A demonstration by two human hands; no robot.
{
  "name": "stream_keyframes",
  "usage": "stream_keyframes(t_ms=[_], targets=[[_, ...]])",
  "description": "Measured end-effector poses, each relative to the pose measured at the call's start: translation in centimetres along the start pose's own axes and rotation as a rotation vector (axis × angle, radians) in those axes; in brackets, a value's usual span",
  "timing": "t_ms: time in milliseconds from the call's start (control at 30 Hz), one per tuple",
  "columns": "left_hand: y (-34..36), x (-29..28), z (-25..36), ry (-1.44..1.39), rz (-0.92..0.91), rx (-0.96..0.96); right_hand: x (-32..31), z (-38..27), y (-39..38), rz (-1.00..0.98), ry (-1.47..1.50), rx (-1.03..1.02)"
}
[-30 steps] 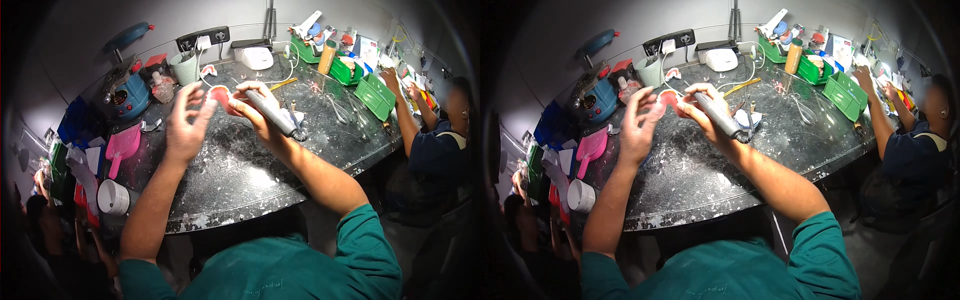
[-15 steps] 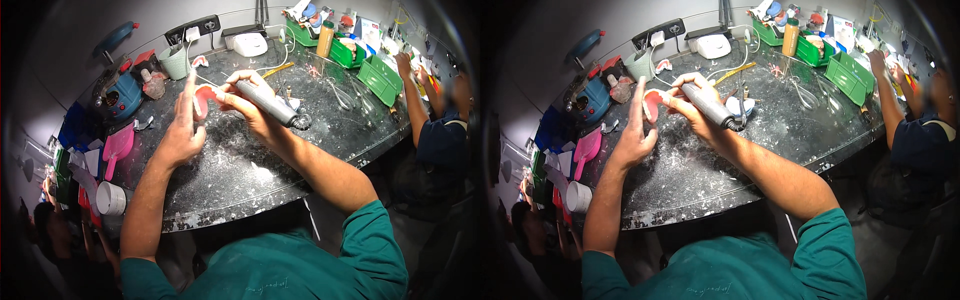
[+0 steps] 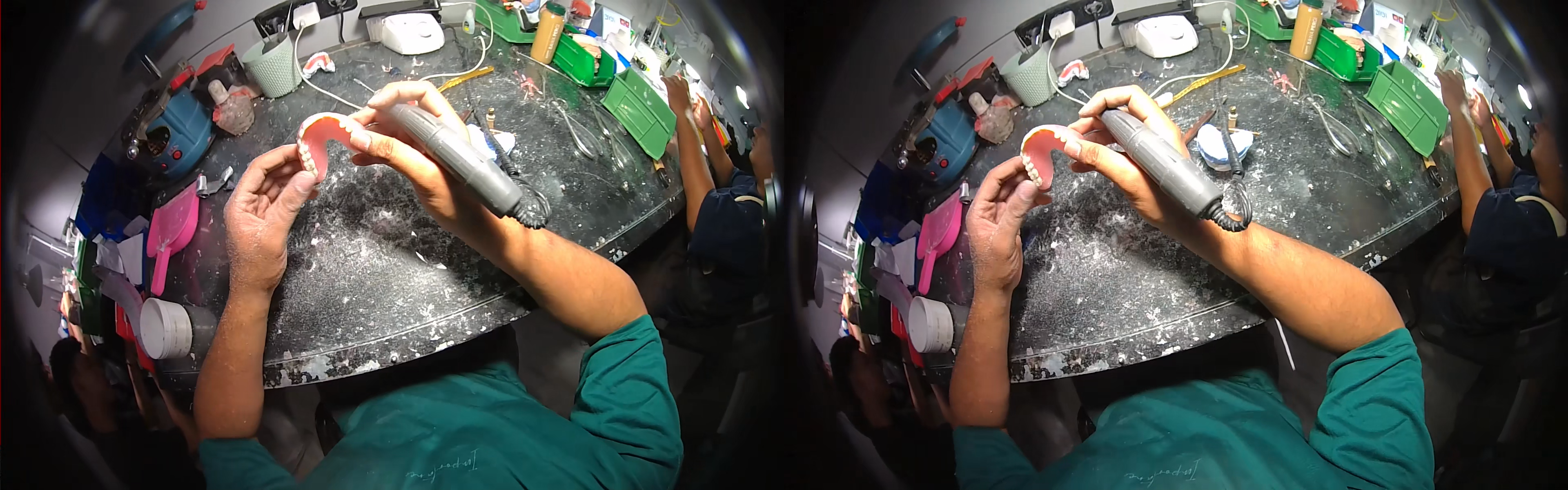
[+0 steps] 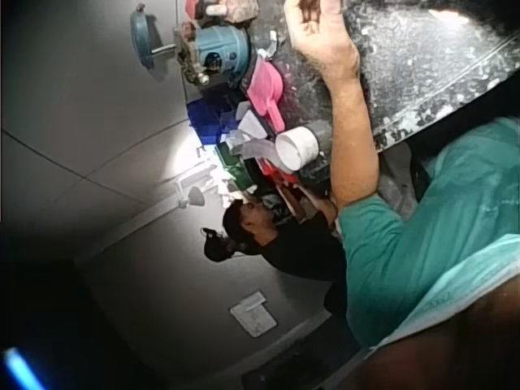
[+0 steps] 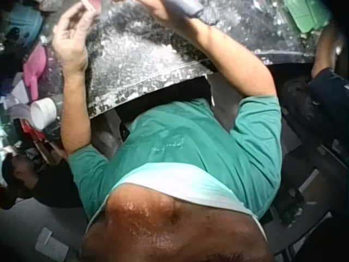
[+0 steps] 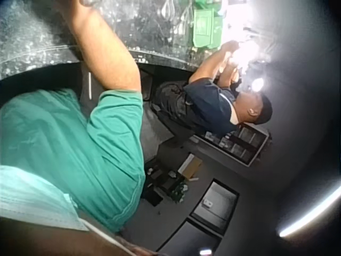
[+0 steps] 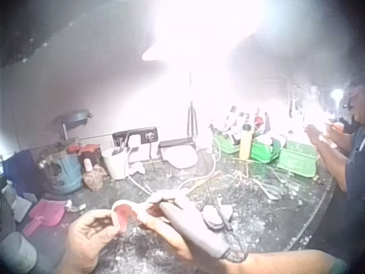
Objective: The person grinds and smooths a denture prosthesis using an electric rotary tool, shaping the palate and the edges around the teeth.
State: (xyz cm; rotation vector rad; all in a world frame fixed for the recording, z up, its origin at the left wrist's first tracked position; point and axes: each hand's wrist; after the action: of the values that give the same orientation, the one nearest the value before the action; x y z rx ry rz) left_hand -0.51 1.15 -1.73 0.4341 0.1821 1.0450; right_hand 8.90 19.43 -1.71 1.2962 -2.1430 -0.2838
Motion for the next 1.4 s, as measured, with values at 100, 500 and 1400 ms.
stream_keyframes(t_ms=[100, 500, 1400], targets=[[-0.5, -0.1, -0.1, -0.031, -0.031, -0.089, 0.4, 0.8, -0.1, 0.024, -0.086, -0.044], [-1.6, 0.2, 0.4, -0.26, 0.074, -0.252, 0.8, 1.7, -0.8, -0.093, -0.496, -0.407], [-1.7, 0.0, 1.0, 0.245, 0.044, 0.425, -0.3, 1.2, 0.4, -0.071, -0.314, -0.504]])
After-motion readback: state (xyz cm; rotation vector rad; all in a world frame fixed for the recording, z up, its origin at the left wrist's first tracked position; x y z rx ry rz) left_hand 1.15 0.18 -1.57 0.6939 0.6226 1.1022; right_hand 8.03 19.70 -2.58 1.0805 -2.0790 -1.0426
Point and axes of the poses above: each hand's wrist, its own y-axis towards the middle knuckle, its own x-axis out of the palm, z = x × y, and after that the axes turned 10 degrees about z, right-handed
